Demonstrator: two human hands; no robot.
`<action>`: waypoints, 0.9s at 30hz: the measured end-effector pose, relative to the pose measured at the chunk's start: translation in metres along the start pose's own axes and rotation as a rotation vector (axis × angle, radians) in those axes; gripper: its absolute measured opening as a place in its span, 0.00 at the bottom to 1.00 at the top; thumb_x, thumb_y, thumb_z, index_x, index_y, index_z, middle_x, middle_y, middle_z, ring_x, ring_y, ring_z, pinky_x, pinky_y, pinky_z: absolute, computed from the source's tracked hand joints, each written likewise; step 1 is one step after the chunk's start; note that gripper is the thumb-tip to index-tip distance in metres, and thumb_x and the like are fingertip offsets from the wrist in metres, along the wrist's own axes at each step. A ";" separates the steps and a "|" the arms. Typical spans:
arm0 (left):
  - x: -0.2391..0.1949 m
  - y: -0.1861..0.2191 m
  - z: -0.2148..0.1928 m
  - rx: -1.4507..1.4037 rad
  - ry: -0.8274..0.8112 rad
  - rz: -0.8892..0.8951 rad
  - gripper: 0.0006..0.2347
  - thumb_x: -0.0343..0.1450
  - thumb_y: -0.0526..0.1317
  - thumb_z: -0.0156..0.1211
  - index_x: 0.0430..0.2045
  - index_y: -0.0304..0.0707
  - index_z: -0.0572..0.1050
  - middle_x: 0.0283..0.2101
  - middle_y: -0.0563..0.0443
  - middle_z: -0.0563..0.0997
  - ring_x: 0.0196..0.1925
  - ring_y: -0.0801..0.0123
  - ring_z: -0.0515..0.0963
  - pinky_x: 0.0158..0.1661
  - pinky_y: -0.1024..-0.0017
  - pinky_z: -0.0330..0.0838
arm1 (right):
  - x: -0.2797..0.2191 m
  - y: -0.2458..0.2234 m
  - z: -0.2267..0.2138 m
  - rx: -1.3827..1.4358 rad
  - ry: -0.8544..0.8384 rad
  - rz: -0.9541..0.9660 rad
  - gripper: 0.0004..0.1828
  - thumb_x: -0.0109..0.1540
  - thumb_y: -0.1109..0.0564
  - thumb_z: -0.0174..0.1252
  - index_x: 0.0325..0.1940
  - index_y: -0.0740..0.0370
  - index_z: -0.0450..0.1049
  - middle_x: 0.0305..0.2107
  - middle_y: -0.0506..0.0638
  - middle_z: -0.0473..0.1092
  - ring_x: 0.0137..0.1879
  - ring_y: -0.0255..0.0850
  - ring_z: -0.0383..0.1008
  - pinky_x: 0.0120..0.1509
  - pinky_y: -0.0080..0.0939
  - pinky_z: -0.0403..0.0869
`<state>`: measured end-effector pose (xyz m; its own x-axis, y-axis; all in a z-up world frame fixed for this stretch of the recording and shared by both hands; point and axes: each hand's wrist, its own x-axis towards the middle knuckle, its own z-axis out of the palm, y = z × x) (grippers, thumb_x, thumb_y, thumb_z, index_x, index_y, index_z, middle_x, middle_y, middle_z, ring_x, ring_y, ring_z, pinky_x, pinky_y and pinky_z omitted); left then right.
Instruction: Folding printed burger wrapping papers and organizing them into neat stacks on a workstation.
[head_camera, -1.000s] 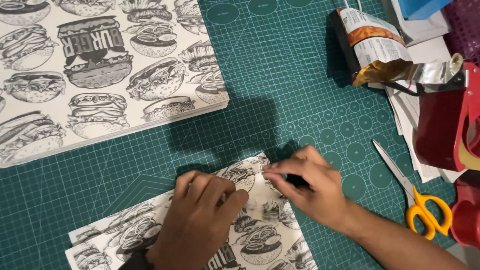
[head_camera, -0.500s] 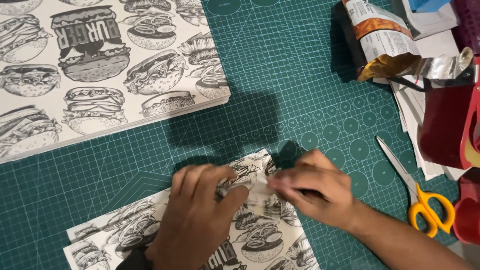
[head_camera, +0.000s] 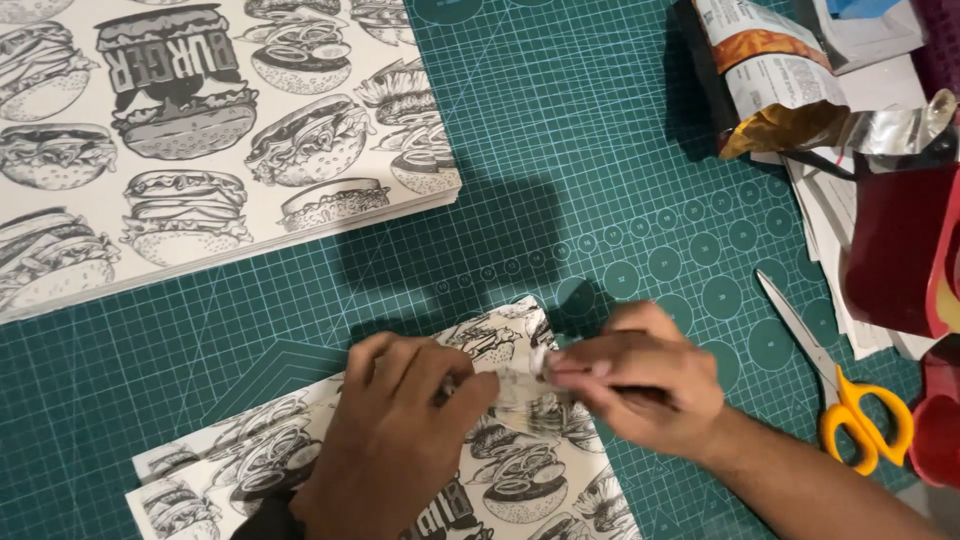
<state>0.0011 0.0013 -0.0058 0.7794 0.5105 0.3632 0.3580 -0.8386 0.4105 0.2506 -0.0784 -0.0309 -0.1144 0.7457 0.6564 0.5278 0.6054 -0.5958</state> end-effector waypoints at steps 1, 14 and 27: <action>-0.001 0.000 0.000 -0.001 0.033 0.008 0.09 0.67 0.32 0.68 0.38 0.45 0.77 0.40 0.51 0.78 0.42 0.59 0.76 0.45 0.55 0.68 | 0.003 0.000 0.000 -0.017 0.016 0.046 0.18 0.63 0.63 0.67 0.53 0.55 0.68 0.38 0.47 0.81 0.39 0.29 0.81 0.37 0.26 0.71; 0.003 -0.001 -0.001 0.003 0.048 0.006 0.04 0.70 0.34 0.65 0.34 0.46 0.79 0.38 0.50 0.76 0.41 0.58 0.76 0.46 0.52 0.68 | 0.004 -0.005 0.005 -0.016 0.061 -0.040 0.20 0.61 0.62 0.69 0.52 0.55 0.68 0.40 0.46 0.82 0.39 0.29 0.77 0.38 0.30 0.66; 0.003 -0.001 0.000 0.101 0.066 0.019 0.06 0.70 0.38 0.66 0.38 0.48 0.77 0.51 0.45 0.73 0.51 0.55 0.77 0.48 0.48 0.72 | 0.013 -0.006 0.004 -0.057 -0.039 0.109 0.14 0.63 0.65 0.65 0.49 0.56 0.71 0.39 0.46 0.79 0.37 0.32 0.66 0.38 0.31 0.64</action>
<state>0.0033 0.0037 -0.0047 0.7525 0.5026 0.4255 0.3960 -0.8616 0.3174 0.2424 -0.0709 -0.0206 -0.0860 0.8174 0.5697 0.5860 0.5039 -0.6346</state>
